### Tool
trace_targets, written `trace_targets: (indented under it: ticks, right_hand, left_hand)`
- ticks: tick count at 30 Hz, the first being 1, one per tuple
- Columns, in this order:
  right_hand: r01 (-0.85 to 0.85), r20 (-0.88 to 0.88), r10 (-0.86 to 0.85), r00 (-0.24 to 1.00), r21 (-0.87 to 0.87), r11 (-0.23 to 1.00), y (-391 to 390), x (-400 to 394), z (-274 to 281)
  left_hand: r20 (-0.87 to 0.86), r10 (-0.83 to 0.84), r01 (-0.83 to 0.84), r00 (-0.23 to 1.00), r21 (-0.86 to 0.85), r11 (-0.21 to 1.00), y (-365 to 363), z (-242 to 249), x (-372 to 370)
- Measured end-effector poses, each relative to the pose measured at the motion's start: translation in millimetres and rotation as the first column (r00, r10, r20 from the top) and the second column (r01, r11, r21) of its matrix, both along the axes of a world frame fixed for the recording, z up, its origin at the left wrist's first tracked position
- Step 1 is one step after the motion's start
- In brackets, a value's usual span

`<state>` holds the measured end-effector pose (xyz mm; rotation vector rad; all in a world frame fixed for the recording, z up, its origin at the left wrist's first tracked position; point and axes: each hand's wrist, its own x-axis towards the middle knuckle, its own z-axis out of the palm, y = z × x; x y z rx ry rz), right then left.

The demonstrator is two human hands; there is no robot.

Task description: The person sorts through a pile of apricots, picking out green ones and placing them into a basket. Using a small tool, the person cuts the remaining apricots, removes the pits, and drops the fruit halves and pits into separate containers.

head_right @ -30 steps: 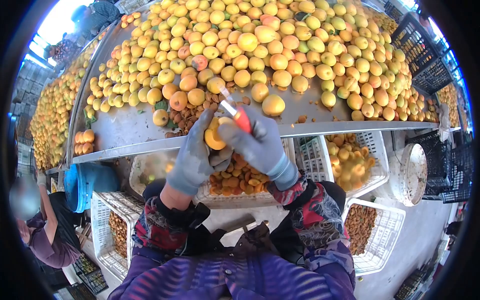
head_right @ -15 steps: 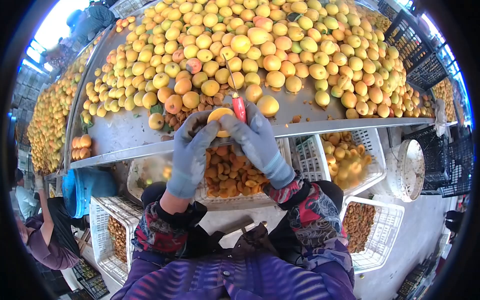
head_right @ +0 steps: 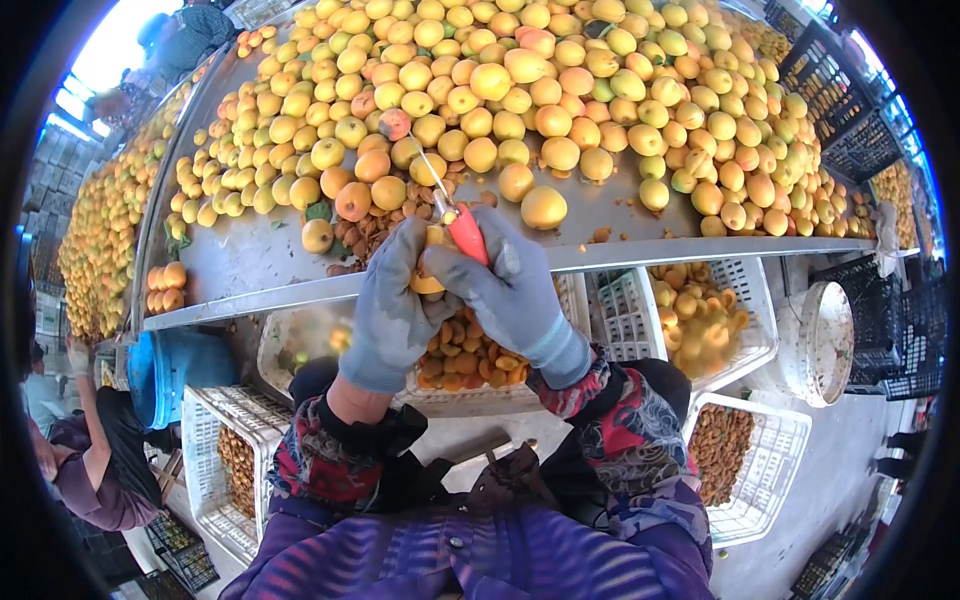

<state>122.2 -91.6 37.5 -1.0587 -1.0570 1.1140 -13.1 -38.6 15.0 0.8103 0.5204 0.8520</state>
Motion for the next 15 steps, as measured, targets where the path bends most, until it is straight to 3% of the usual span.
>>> trace_targets:
  ticks: [2, 3, 5, 6, 7, 8, 9, 10, 11, 12, 13, 15]
  right_hand:
    - [-0.053, -0.220, 0.043, 0.975, -0.038, 0.998, -1.9, -4.0, 2.4]
    - [-0.054, -0.223, 0.044, 0.974, -0.041, 0.998, -2.7, -4.6, 0.3]
    - [0.020, -0.094, -0.029, 0.995, -0.097, 0.995, 0.0, -2.4, -7.6]
    - [0.117, -0.009, -0.119, 0.993, -0.105, 0.988, 3.4, -0.8, -17.9]
    - [0.197, 0.058, -0.192, 0.980, -0.088, 0.976, 7.9, -2.8, -25.8]
    - [0.242, 0.089, -0.232, 0.969, -0.127, 0.962, 6.9, -5.3, -22.3]
    - [0.397, 0.392, -0.414, 0.822, 0.128, 0.909, 9.7, -3.3, -36.7]
    - [0.374, 0.143, -0.360, 0.922, -0.090, 0.923, 13.7, 0.7, -44.9]
    - [0.328, 0.031, -0.328, 0.944, -0.169, 0.929, 7.7, -3.4, -25.3]
    - [0.353, 0.285, -0.407, 0.868, 0.224, 0.909, 14.9, 6.9, -55.7]
    - [0.285, -0.005, -0.287, 0.958, -0.101, 0.953, 7.8, 3.4, -34.5]
    - [0.287, 0.014, -0.287, 0.958, -0.066, 0.956, 7.5, -4.7, -13.4]
  left_hand:
    - [0.093, -0.121, 0.130, 0.988, -0.099, 0.987, 2.9, -5.8, -5.9]
    - [0.091, -0.119, 0.128, 0.989, -0.102, 0.987, 5.9, -12.3, -8.2]
    - [0.353, -0.351, 0.392, 0.867, -0.051, 0.918, 15.6, -20.0, -11.3]
    - [0.210, -0.128, 0.166, 0.969, -0.174, 0.971, 7.5, -14.2, -2.9]
    - [0.035, 0.119, -0.107, 0.992, -0.241, 0.964, -5.1, -6.2, 10.1]
    - [-0.013, 0.284, -0.279, 0.959, 0.141, 0.950, -10.0, -27.1, 20.3]
    - [-0.005, 0.457, -0.391, 0.890, 0.508, 0.767, -3.9, -47.2, 22.6]
    - [-0.170, 0.322, -0.241, 0.931, 0.376, 0.895, -3.5, -11.1, 16.5]
    - [0.037, 0.302, -0.295, 0.953, 0.347, 0.890, -6.2, -8.3, 25.0]
    - [-0.181, 0.404, -0.192, 0.897, 0.662, 0.724, 1.9, -9.6, 19.9]
    - [-0.197, 0.353, -0.151, 0.915, 0.642, 0.751, 3.5, -8.0, 15.7]
    - [-0.209, 0.312, -0.119, 0.927, 0.625, 0.772, 1.8, -3.5, 10.3]
